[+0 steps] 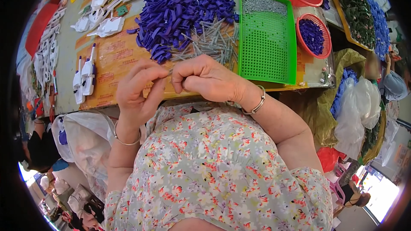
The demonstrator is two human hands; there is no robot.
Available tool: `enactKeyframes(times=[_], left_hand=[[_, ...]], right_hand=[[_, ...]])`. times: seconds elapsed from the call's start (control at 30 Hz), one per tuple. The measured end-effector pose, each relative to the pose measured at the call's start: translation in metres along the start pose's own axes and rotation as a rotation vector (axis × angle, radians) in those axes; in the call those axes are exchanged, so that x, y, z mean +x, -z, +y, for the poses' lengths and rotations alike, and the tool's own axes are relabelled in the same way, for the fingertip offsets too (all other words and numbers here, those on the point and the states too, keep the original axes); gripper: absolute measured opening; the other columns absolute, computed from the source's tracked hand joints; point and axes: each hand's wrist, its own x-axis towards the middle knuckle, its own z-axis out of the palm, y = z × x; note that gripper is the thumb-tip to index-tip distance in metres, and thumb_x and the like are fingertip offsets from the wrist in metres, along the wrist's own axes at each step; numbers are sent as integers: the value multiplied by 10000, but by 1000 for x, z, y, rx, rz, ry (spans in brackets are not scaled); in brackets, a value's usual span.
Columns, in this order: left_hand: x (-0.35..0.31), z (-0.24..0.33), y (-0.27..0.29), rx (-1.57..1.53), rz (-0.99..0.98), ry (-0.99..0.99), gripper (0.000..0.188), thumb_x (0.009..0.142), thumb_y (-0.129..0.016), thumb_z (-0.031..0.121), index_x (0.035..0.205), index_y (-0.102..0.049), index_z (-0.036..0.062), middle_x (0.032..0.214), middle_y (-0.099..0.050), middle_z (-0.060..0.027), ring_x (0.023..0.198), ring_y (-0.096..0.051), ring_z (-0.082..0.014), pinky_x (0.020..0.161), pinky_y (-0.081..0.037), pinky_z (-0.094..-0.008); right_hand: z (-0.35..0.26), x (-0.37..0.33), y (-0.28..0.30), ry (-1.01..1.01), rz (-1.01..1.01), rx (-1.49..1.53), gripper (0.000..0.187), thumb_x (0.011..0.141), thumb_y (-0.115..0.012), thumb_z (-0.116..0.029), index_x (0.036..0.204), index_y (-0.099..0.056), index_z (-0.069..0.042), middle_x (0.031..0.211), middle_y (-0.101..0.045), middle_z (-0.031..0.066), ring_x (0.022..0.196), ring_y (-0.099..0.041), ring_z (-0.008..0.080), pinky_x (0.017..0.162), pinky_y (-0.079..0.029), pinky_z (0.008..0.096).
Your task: The person assembles small handheld plastic devices by fitting internal gears, springs, and decorative plastic pieces into plastic housings, securing the parts with adhesive from a hot glue gun.
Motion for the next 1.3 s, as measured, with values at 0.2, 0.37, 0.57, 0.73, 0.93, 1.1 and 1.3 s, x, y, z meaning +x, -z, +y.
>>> enactKeyframes(times=[0.2,0.37,0.57,0.73,0.93,1.1,1.3], left_hand=[[1,0,-1,167,-83,-120,201,707,-649,-90,879,-607,4,763,-560,-104,599,-551,-229,512,-440,-293],[3,1,2,299,-139,-229,193,689,-657,-37,863,-588,8,736,-530,-101,583,-520,-260,495,-409,-344],[2,0,-1,314,-153,-194,171,672,-648,-39,791,-546,26,710,-480,-85,574,-491,-253,495,-390,-339],[5,-3,-3,301,-171,-211,178,656,-611,-106,786,-552,0,689,-497,-100,558,-503,-241,472,-395,-297],[5,-14,-4,327,10,-156,195,610,-591,-99,718,-498,34,635,-432,-88,540,-457,-258,459,-364,-328],[9,-18,15,246,-7,1,102,741,-601,-95,780,-572,-6,679,-506,-72,562,-512,-156,488,-397,-257],[2,0,4,177,-56,-138,164,730,-645,-76,870,-605,0,762,-574,-108,615,-565,-226,528,-449,-285]], right_hand=[[-2,1,-2,41,8,-58,129,720,-465,-81,742,-565,-1,657,-498,6,625,-429,87,568,-358,255],[-2,1,-2,38,15,-103,131,718,-461,-82,743,-557,4,656,-513,23,632,-445,101,584,-379,270],[0,2,-2,9,22,-147,135,716,-461,-81,746,-562,4,650,-520,33,629,-454,107,578,-384,275],[6,4,-4,119,48,-199,142,710,-459,-81,740,-564,10,651,-531,64,626,-478,136,590,-412,292],[-2,4,-6,170,10,-222,132,712,-455,-81,732,-548,11,644,-526,63,618,-488,143,596,-421,301],[-5,2,-5,95,-6,-201,126,709,-470,-98,707,-562,-12,657,-544,32,651,-486,150,638,-400,289],[-5,1,-4,-133,-6,4,139,721,-460,-102,728,-575,-24,579,-440,-38,544,-375,46,487,-308,234]])
